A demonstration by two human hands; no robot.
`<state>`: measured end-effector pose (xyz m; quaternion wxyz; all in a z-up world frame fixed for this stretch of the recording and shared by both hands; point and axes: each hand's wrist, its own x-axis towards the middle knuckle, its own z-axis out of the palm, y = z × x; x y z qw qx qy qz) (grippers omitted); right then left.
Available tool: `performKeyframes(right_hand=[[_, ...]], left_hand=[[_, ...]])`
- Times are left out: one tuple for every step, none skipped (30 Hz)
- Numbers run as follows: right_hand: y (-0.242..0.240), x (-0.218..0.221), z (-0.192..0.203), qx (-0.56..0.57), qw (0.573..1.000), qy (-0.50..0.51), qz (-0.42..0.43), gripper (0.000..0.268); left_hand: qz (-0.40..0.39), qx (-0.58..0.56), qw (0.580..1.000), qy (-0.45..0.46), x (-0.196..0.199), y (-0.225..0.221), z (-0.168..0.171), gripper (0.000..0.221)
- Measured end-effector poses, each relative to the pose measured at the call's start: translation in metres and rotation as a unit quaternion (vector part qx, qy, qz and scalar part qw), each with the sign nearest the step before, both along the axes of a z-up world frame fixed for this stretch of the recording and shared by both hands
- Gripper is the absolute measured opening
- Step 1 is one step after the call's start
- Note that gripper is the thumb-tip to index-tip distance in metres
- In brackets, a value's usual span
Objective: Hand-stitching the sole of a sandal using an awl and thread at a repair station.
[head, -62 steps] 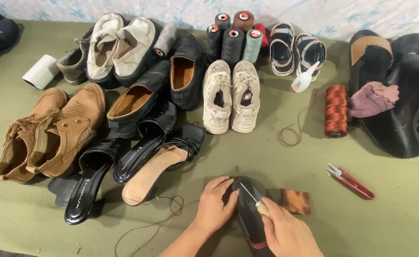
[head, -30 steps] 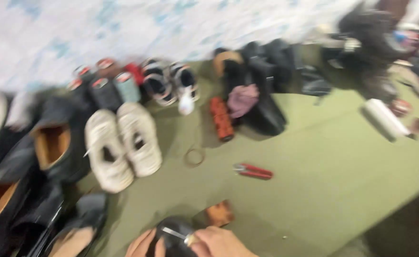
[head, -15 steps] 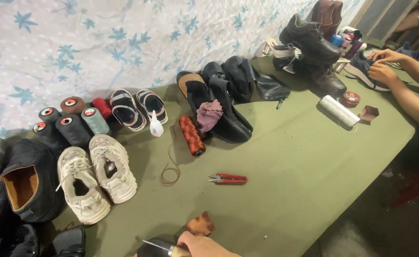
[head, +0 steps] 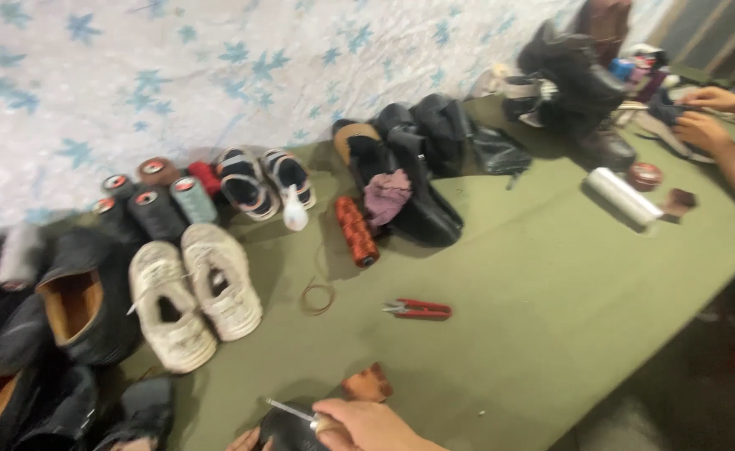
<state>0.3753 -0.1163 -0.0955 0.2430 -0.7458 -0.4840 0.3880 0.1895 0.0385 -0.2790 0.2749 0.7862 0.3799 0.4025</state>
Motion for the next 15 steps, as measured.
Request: performKeyframes(right_hand=[[-0.001, -0.004, 0.001, 0.124, 0.988, -0.092, 0.001, 0.044], [-0.001, -0.008, 0.000, 0.248, 0.952, -0.177, 0.002, 0.047], [-0.002, -0.010, 0.000, 0.246, 0.955, -0.161, 0.024, 0.047], [-0.002, -0.012, -0.001, 0.267, 0.947, -0.178, 0.016, 0.046], [-0.001, -0.014, -0.004, 0.291, 0.937, -0.194, 0.010, 0.045], [-0.001, -0.016, -0.015, 0.292, 0.939, -0.178, 0.033, 0.045], [0.000, -0.016, -0.023, 0.268, 0.941, -0.206, 0.022, 0.043], [0.001, -0.015, -0.029, 0.244, 0.941, -0.234, 0.012, 0.041], [0.001, -0.014, -0.032, 0.246, 0.943, -0.221, 0.033, 0.041], [0.001, -0.012, -0.035, 0.216, 0.952, -0.212, 0.036, 0.041], [0.001, -0.011, -0.036, 0.182, 0.960, -0.209, 0.034, 0.040], [0.001, -0.013, -0.039, 0.180, 0.962, -0.200, 0.050, 0.040], [0.001, -0.014, -0.044, 0.156, 0.963, -0.212, 0.055, 0.039], [-0.001, -0.013, -0.047, 0.132, 0.964, -0.225, 0.060, 0.039], [-0.002, -0.014, -0.052, 0.131, 0.964, -0.222, 0.063, 0.039]], left_hand=[[0.018, -0.018, 1.000, 0.009, -0.005, -0.004, 0.008, 0.030], [0.036, -0.036, 0.999, 0.018, -0.009, -0.010, 0.016, 0.031], [0.061, -0.043, 0.997, 0.028, -0.010, -0.011, 0.017, 0.031], [0.048, -0.024, 0.998, 0.025, -0.011, -0.012, 0.015, 0.031], [0.038, -0.002, 0.999, 0.022, -0.013, -0.011, 0.013, 0.032], [0.064, -0.007, 0.997, 0.031, -0.016, -0.013, 0.027, 0.032], [0.032, -0.005, 0.999, 0.028, -0.017, -0.015, 0.044, 0.030], [0.000, -0.004, 1.000, 0.024, -0.015, -0.015, 0.063, 0.030], [0.023, -0.009, 0.999, 0.032, -0.016, -0.018, 0.068, 0.030], [0.015, 0.008, 1.000, 0.025, -0.016, -0.020, 0.073, 0.028], [0.000, 0.024, 1.000, 0.017, -0.015, -0.020, 0.079, 0.026], [0.016, 0.018, 0.999, 0.023, -0.018, -0.021, 0.081, 0.026], [0.009, 0.013, 1.000, 0.021, -0.017, -0.020, 0.082, 0.027], [0.001, 0.008, 1.000, 0.018, -0.016, -0.020, 0.083, 0.029], [0.004, 0.006, 1.000, 0.021, -0.017, -0.019, 0.083, 0.029]])
